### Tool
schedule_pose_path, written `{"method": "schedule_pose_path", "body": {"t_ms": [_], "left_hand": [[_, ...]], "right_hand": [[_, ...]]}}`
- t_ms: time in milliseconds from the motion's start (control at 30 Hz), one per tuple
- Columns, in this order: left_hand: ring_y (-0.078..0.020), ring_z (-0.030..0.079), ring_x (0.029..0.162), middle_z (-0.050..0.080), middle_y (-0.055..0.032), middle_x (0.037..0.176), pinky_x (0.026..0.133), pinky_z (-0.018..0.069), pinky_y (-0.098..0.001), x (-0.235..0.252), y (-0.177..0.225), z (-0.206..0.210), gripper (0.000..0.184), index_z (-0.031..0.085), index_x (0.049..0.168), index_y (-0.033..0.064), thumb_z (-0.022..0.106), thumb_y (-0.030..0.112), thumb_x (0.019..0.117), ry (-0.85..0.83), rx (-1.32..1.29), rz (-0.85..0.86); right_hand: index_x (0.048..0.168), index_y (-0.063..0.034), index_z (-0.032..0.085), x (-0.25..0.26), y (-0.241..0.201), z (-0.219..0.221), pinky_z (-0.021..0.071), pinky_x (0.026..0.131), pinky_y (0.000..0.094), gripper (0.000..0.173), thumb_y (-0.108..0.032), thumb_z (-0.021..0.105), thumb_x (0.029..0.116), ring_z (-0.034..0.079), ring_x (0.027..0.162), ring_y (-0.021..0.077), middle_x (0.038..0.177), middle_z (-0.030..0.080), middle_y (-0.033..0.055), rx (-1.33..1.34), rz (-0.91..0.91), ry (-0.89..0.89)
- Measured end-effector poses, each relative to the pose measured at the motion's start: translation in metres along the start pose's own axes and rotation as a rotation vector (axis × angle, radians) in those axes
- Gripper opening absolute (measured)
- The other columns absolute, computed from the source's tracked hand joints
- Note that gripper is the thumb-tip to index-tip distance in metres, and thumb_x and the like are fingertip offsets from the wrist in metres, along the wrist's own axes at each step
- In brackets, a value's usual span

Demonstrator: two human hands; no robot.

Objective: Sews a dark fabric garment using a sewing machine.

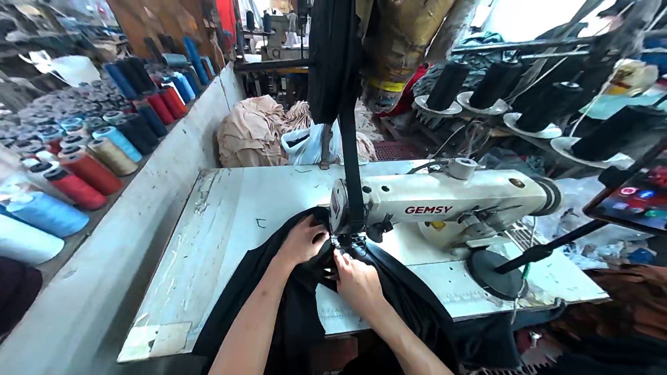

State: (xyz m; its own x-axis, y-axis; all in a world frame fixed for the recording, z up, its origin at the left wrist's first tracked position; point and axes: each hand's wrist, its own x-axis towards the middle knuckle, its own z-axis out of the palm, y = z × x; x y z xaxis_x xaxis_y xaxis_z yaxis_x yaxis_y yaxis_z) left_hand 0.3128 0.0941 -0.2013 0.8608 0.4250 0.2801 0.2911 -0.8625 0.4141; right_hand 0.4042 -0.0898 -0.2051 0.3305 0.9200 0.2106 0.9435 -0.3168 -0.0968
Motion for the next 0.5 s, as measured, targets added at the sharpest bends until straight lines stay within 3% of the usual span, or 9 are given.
{"method": "schedule_pose_path", "body": {"t_ms": [100,167,200,267,300,367,500], "left_hand": [[-0.0325,0.061,0.121,0.065,-0.0194,0.124,0.104,0.0495,-0.0474,0.012,0.0,-0.005,0.03,0.074,0.115,0.015,0.056,0.034,0.102,0.001,0.071,-0.063],[-0.0354,0.056,0.129,0.062,-0.0192,0.132,0.108,0.0455,-0.0521,0.008,0.025,-0.011,0.03,0.073,0.12,0.016,0.056,0.032,0.102,0.007,0.128,-0.266],[-0.0326,0.056,0.128,0.062,-0.0174,0.131,0.109,0.0438,-0.0498,0.0,0.039,-0.012,0.029,0.074,0.119,0.0139,0.058,0.028,0.1001,0.072,0.06,-0.36],[-0.0195,0.067,0.105,0.068,-0.0111,0.115,0.095,0.0553,-0.036,-0.025,0.062,-0.007,0.026,0.072,0.116,0.0071,0.06,0.024,0.1008,0.23,-0.23,-0.433],[-0.0176,0.069,0.1,0.07,-0.0108,0.113,0.091,0.0575,-0.0349,-0.039,0.067,-0.003,0.027,0.07,0.119,0.0045,0.059,0.023,0.1028,0.239,-0.391,-0.447],[-0.0139,0.069,0.094,0.069,-0.0092,0.112,0.087,0.0583,-0.0311,-0.06,0.063,0.007,0.027,0.071,0.118,0.0051,0.059,0.023,0.1022,0.254,-0.447,-0.372],[-0.022,0.061,0.114,0.069,-0.0067,0.116,0.102,0.0488,-0.0381,-0.056,0.035,0.009,0.028,0.079,0.108,0.0136,0.058,0.031,0.1001,0.204,-0.201,-0.182]], "right_hand": [[0.134,-0.0108,0.067,0.001,0.001,-0.004,0.0586,0.065,0.0464,0.041,-0.015,0.057,0.0946,0.073,0.079,0.0295,0.1,0.075,0.0111,0.029,0.018,-0.037],[0.138,-0.0118,0.065,0.004,0.001,-0.011,0.0585,0.07,0.0492,0.044,-0.016,0.055,0.0953,0.074,0.086,0.0316,0.106,0.075,0.0121,0.049,0.032,-0.108],[0.139,-0.0123,0.064,0.004,0.002,-0.012,0.0584,0.072,0.0505,0.045,-0.015,0.055,0.0947,0.074,0.089,0.0325,0.108,0.075,0.0125,0.058,0.032,-0.13],[0.138,-0.0129,0.064,0.001,0.004,-0.011,0.0585,0.072,0.0521,0.044,-0.014,0.057,0.0948,0.074,0.091,0.0339,0.11,0.074,0.0133,0.085,0.012,-0.103],[0.135,-0.0126,0.066,-0.002,0.006,-0.007,0.0588,0.07,0.0521,0.042,-0.014,0.059,0.0934,0.074,0.089,0.0337,0.109,0.074,0.0131,0.097,-0.007,-0.056],[0.13,-0.0126,0.07,-0.005,0.008,0.0,0.0586,0.065,0.0514,0.042,-0.016,0.065,0.0881,0.074,0.084,0.0326,0.104,0.074,0.0122,0.118,-0.032,0.023],[0.128,-0.014,0.073,-0.002,0.011,0.0,0.0584,0.065,0.0521,0.042,-0.015,0.065,0.0871,0.074,0.083,0.0318,0.103,0.075,0.0113,0.123,-0.064,0.043]]}}
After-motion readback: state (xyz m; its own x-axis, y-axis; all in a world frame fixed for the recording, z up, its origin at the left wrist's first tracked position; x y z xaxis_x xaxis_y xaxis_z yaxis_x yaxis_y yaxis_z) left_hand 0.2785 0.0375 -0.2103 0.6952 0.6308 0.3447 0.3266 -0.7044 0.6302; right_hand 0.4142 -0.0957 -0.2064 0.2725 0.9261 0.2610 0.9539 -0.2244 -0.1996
